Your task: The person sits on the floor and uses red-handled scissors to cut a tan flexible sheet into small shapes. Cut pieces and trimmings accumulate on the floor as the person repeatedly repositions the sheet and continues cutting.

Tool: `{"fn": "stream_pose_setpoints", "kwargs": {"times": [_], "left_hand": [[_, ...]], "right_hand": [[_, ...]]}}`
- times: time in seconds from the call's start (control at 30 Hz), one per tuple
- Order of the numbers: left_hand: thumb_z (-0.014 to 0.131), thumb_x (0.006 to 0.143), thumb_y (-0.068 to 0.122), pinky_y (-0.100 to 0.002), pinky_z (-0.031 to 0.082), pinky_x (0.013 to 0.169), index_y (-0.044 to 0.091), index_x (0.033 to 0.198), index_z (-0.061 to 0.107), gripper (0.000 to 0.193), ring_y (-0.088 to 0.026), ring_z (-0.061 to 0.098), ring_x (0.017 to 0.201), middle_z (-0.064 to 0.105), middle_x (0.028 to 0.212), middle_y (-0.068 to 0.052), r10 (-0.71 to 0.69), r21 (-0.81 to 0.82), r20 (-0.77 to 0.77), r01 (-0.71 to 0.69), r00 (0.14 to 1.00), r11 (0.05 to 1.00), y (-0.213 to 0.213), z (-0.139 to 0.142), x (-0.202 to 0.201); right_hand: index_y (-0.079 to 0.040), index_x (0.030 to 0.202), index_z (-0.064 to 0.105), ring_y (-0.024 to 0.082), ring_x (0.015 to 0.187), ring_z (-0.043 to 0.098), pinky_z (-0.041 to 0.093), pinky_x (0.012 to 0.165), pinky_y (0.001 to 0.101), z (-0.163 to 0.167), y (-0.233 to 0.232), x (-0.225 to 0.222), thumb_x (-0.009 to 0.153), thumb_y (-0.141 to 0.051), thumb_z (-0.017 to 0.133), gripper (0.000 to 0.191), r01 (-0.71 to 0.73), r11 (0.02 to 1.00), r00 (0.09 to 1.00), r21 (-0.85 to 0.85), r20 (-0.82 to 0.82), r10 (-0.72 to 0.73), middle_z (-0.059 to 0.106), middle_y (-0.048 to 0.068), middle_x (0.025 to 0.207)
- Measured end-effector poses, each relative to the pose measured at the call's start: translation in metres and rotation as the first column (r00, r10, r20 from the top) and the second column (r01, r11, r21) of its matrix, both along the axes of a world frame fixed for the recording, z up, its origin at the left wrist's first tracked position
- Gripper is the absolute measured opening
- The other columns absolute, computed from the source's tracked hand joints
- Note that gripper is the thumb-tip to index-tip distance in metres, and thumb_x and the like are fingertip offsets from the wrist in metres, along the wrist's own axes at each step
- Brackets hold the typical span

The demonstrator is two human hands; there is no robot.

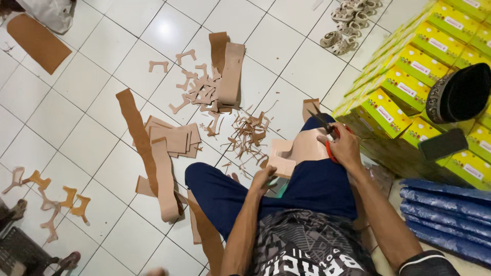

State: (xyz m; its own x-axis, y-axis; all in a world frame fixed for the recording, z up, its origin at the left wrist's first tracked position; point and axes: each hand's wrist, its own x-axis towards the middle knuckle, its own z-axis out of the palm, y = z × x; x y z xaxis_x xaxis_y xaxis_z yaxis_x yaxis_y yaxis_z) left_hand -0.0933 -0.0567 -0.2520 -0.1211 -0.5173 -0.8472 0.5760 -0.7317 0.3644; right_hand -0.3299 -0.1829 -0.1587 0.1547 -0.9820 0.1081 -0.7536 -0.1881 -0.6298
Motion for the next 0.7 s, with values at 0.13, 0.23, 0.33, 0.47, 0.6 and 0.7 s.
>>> {"fn": "stream_pose_setpoints", "kwargs": {"times": [0.13, 0.23, 0.33, 0.47, 0.6, 0.7], "left_hand": [[0.065, 0.090, 0.033, -0.042, 0.048, 0.077, 0.001, 0.106, 0.066, 0.035, -0.025, 0.061, 0.085, 0.066, 0.093, -0.008, -0.339, 0.043, 0.079, 0.336, 0.938, 0.941, 0.012, -0.011, -0.012], [0.064, 0.093, 0.037, -0.040, 0.047, 0.068, -0.003, 0.106, 0.068, 0.042, -0.026, 0.061, 0.075, 0.067, 0.088, -0.012, -0.537, -0.086, 0.289, 0.580, 0.793, 0.810, 0.021, -0.012, -0.019], [0.067, 0.089, 0.037, -0.037, 0.052, 0.072, -0.006, 0.109, 0.069, 0.048, -0.026, 0.067, 0.080, 0.073, 0.095, -0.018, -0.577, -0.022, 0.509, 0.680, 0.639, 0.733, 0.024, -0.010, -0.018], [0.072, 0.085, 0.031, -0.037, 0.052, 0.075, -0.004, 0.110, 0.068, 0.043, -0.026, 0.068, 0.084, 0.073, 0.098, -0.019, -0.628, -0.013, 0.464, 0.714, 0.625, 0.700, 0.027, -0.012, -0.010], [0.081, 0.082, 0.024, -0.038, 0.053, 0.073, -0.004, 0.102, 0.069, 0.036, -0.028, 0.068, 0.084, 0.072, 0.094, -0.020, -0.705, 0.286, 0.601, 0.723, 0.375, 0.629, 0.018, -0.022, -0.001], [0.072, 0.092, 0.013, -0.038, 0.057, 0.064, -0.007, 0.104, 0.057, 0.027, -0.027, 0.071, 0.074, 0.070, 0.084, -0.021, -0.160, -0.140, 0.772, 0.409, 0.616, 0.902, 0.006, -0.016, 0.010]], "right_hand": [[-0.004, 0.115, 0.068, 0.034, 0.094, 0.068, 0.052, 0.084, 0.0459, -0.030, -0.005, 0.017, 0.080, -0.037, 0.089, 0.052, -0.003, 0.996, 0.996, -0.085, -0.093, -0.005, 0.072, 0.013, 0.096], [-0.005, 0.114, 0.069, 0.034, 0.099, 0.067, 0.051, 0.088, 0.0470, -0.042, -0.003, 0.018, 0.082, -0.036, 0.088, 0.048, -0.005, 0.994, 0.987, -0.109, -0.161, -0.013, 0.073, 0.012, 0.100], [-0.004, 0.116, 0.068, 0.036, 0.102, 0.067, 0.051, 0.089, 0.0466, -0.040, 0.005, 0.014, 0.082, -0.038, 0.087, 0.052, 0.035, 0.998, 0.987, -0.055, -0.157, -0.043, 0.072, 0.014, 0.104], [-0.005, 0.117, 0.069, 0.036, 0.100, 0.067, 0.051, 0.088, 0.0459, -0.029, 0.019, 0.007, 0.082, -0.040, 0.088, 0.053, 0.103, 0.994, 0.976, 0.027, -0.196, -0.096, 0.072, 0.015, 0.104], [-0.007, 0.117, 0.069, 0.033, 0.103, 0.068, 0.053, 0.090, 0.0436, -0.032, 0.029, 0.005, 0.082, -0.039, 0.086, 0.050, 0.146, 0.988, 0.987, -0.049, -0.066, -0.149, 0.073, 0.012, 0.105], [-0.006, 0.116, 0.069, 0.035, 0.103, 0.067, 0.052, 0.088, 0.0441, -0.035, 0.045, 0.002, 0.085, -0.035, 0.088, 0.047, 0.207, 0.973, 0.978, -0.099, -0.022, -0.210, 0.071, 0.014, 0.106]]}}
